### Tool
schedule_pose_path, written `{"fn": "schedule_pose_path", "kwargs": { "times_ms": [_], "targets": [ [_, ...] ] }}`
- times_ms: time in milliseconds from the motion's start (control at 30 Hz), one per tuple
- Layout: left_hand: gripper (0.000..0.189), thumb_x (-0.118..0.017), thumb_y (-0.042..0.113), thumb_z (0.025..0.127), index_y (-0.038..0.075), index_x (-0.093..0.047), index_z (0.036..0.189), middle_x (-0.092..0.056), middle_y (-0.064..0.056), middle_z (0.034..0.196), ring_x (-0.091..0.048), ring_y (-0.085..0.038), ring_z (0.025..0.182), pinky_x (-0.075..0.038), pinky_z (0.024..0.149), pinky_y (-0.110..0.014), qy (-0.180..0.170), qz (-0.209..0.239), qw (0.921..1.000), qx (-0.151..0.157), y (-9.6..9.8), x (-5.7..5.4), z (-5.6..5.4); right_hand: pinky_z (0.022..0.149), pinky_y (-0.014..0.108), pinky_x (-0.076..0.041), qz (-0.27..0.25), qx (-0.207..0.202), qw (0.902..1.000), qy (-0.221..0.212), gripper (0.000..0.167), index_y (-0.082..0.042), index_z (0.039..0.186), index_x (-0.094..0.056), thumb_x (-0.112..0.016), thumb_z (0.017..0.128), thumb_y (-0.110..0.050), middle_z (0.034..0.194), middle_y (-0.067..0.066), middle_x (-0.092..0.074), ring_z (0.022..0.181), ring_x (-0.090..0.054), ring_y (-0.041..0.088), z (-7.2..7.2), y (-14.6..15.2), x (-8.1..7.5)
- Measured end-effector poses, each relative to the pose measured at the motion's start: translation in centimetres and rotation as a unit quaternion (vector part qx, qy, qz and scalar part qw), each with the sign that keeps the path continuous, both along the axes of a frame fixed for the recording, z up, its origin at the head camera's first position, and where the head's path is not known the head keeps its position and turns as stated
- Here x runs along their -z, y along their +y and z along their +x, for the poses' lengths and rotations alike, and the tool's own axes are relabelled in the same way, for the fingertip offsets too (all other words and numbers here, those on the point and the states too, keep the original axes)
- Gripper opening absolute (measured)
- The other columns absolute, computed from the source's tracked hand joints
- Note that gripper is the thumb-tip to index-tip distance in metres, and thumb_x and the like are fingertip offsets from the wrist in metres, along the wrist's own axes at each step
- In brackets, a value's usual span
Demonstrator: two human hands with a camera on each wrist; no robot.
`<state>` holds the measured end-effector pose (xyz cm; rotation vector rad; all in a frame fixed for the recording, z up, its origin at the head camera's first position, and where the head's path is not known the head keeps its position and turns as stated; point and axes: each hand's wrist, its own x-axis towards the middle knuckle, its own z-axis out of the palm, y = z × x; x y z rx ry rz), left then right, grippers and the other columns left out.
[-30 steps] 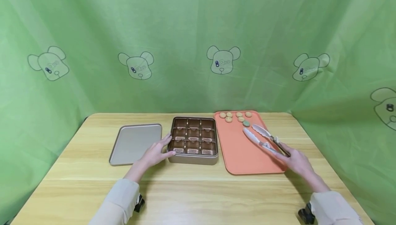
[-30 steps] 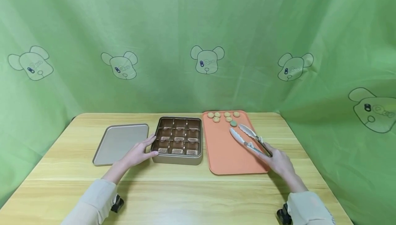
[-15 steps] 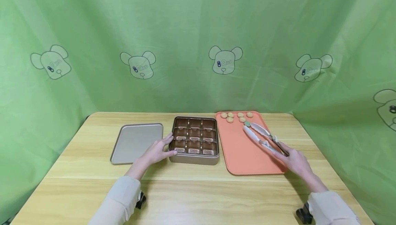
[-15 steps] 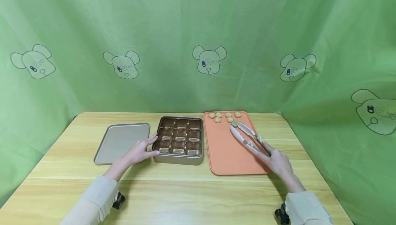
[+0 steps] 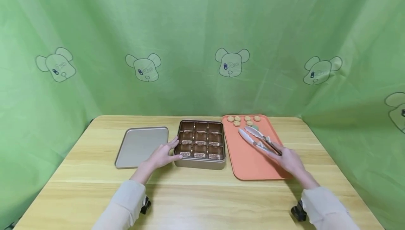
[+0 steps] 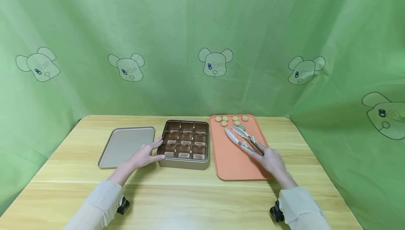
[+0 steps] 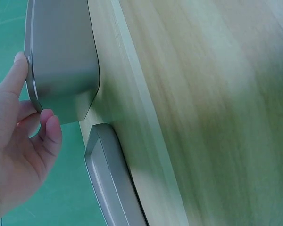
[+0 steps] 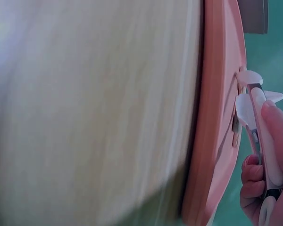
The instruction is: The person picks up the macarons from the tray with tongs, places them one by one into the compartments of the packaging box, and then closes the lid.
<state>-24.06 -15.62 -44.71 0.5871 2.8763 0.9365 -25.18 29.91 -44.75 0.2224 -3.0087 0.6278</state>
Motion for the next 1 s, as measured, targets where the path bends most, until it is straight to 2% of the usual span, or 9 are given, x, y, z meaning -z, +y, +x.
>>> {"fn": "schedule_pose_path", "kwargs": {
  "times_ms": [33, 167, 267, 533, 667, 1000],
  "targets": [
    [0.072, -0.063, 0.037, 0.083, -0.003, -0.035, 0.136, -0.021, -0.012, 0.149, -0.028, -0.041, 0.13, -0.015, 0.107, -0.059, -0.001, -0.002, 1.0, -0.002, 0.0, 0.0, 0.0, 0.064, 0.048, -0.047, -0.002, -0.001, 1.0, 0.001, 0.067, 0.002, 0.133, -0.042, -0.057, 0.087, -0.043, 0.106, 0.038, -0.054, 0.079, -0.056, 0.041, -0.1, -0.2, 0.1],
    [0.072, -0.063, 0.037, 0.083, -0.003, -0.034, 0.137, -0.02, -0.012, 0.149, -0.027, -0.039, 0.132, -0.013, 0.108, -0.059, -0.003, -0.002, 1.0, -0.002, 0.0, 0.0, 0.1, 0.074, 0.058, -0.045, -0.006, 0.002, 1.0, 0.006, 0.064, 0.001, 0.133, -0.043, -0.058, 0.087, -0.04, 0.113, 0.039, -0.051, 0.096, -0.052, 0.053, -0.7, -0.9, 0.2],
    [0.072, -0.063, 0.036, 0.084, -0.003, -0.034, 0.137, -0.021, -0.013, 0.149, -0.026, -0.039, 0.132, -0.013, 0.108, -0.059, -0.003, -0.001, 1.0, -0.002, 0.0, 0.0, 0.1, 0.074, 0.057, -0.046, -0.011, 0.006, 0.9999, 0.003, 0.062, 0.0, 0.134, -0.042, -0.059, 0.087, -0.038, 0.115, 0.038, -0.051, 0.098, -0.051, 0.053, -1.2, -1.2, 0.2],
    [0.073, -0.063, 0.037, 0.083, -0.001, -0.034, 0.137, -0.02, -0.011, 0.149, -0.026, -0.039, 0.132, -0.013, 0.107, -0.059, -0.006, 0.0, 1.0, -0.005, 0.1, 0.0, 0.0, 0.081, 0.06, -0.043, -0.014, 0.016, 0.9996, -0.017, 0.067, 0.0, 0.136, -0.037, -0.054, 0.088, -0.044, 0.123, 0.037, -0.045, 0.105, -0.045, 0.055, -2.5, -2.0, 0.0],
    [0.072, -0.062, 0.038, 0.084, -0.002, -0.034, 0.137, -0.021, -0.014, 0.149, -0.027, -0.039, 0.132, -0.013, 0.108, -0.059, -0.004, -0.001, 1.0, -0.001, 0.2, 0.3, -0.2, 0.085, 0.062, -0.041, -0.012, 0.018, 0.9996, -0.018, 0.068, 0.0, 0.137, -0.037, -0.053, 0.089, -0.045, 0.126, 0.036, -0.043, 0.108, -0.043, 0.055, -2.7, -2.1, -0.1],
    [0.073, -0.062, 0.038, 0.084, -0.003, -0.034, 0.136, -0.021, -0.015, 0.148, -0.027, -0.039, 0.131, -0.013, 0.107, -0.06, 0.0, 0.007, 1.0, -0.005, 0.0, 0.5, -0.2, 0.084, 0.062, -0.041, -0.018, 0.004, 0.9996, -0.019, 0.067, 0.0, 0.137, -0.036, -0.053, 0.089, -0.043, 0.127, 0.035, -0.043, 0.108, -0.043, 0.055, -2.7, -2.1, 0.4]
  ]
}}
